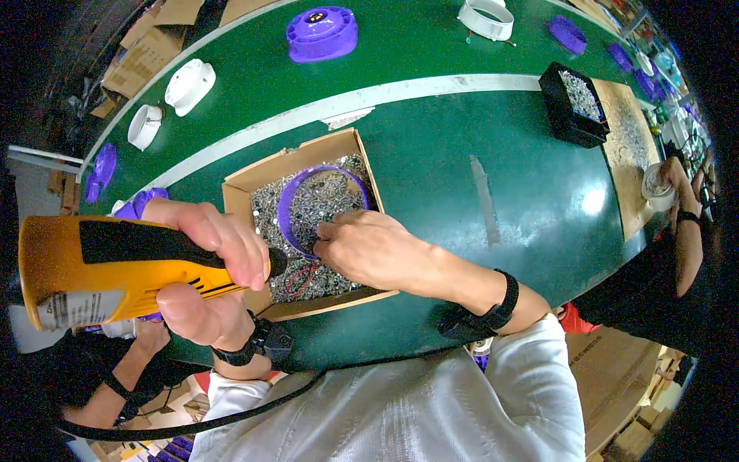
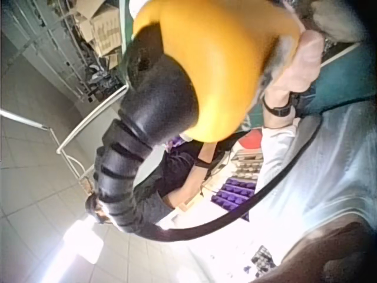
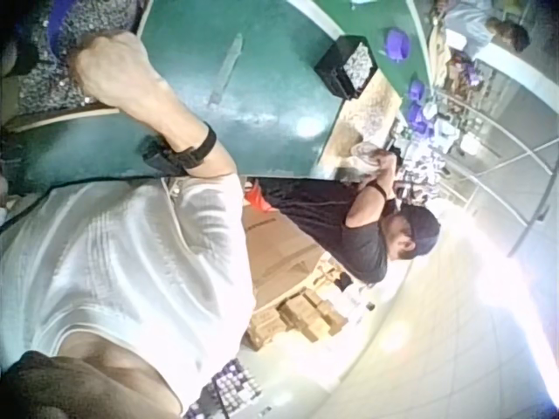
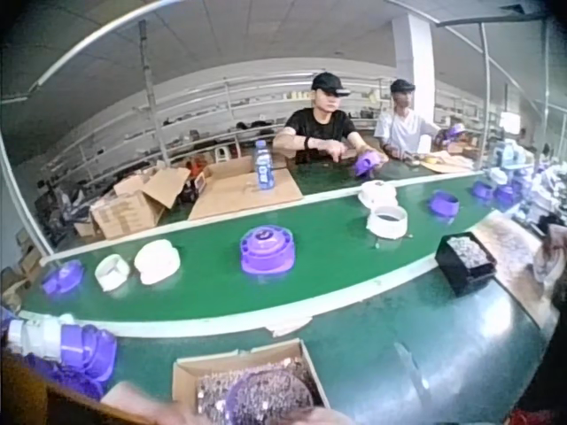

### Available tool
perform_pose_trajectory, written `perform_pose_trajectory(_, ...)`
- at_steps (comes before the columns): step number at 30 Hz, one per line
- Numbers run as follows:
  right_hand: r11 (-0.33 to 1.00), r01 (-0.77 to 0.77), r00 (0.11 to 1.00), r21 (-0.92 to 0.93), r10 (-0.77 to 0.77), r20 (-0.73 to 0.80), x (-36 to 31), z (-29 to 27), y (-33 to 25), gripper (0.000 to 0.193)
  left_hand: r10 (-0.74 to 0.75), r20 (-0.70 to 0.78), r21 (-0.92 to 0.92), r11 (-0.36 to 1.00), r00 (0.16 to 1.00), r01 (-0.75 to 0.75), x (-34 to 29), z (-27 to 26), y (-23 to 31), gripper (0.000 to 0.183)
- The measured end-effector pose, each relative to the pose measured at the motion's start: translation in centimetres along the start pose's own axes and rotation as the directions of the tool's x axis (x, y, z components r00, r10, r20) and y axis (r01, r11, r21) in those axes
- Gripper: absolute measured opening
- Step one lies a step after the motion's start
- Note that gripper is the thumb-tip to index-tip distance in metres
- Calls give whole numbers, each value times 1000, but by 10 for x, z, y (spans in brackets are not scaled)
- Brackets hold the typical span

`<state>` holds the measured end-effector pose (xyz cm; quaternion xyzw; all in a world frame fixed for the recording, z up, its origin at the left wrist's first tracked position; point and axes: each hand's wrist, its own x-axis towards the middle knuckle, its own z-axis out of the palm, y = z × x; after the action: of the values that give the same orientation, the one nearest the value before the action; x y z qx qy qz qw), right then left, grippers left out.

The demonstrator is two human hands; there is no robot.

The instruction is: The person uses a yellow power drill to fasten screws into purple plastic rings, securing internal wiring. They repeatedly pick up rings, drill them over a box of screws, and place the finished units into a cardboard box. Other workers are visible in the background performing similar assembly tasks.

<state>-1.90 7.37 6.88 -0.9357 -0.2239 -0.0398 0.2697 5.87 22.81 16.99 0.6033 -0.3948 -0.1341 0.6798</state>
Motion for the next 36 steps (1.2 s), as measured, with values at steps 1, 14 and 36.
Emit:
perform_pose_trajectory(1,1000,-2,1000,6,2,10,0,-1,-1,12,-3,13,36,999,1000,3,-1,-2,2,58)
perform_pose_trajectory(14,999,9,1000,38,-9,2,-1,-4,-3,13,60,-42,-128,990,997,-65,-8,1,12,63)
perform_pose_trajectory(36,1000,-17,997,10,16,71,-4,-11,-8,14,-72,78,-31,997,994,74,-5,18,11,61)
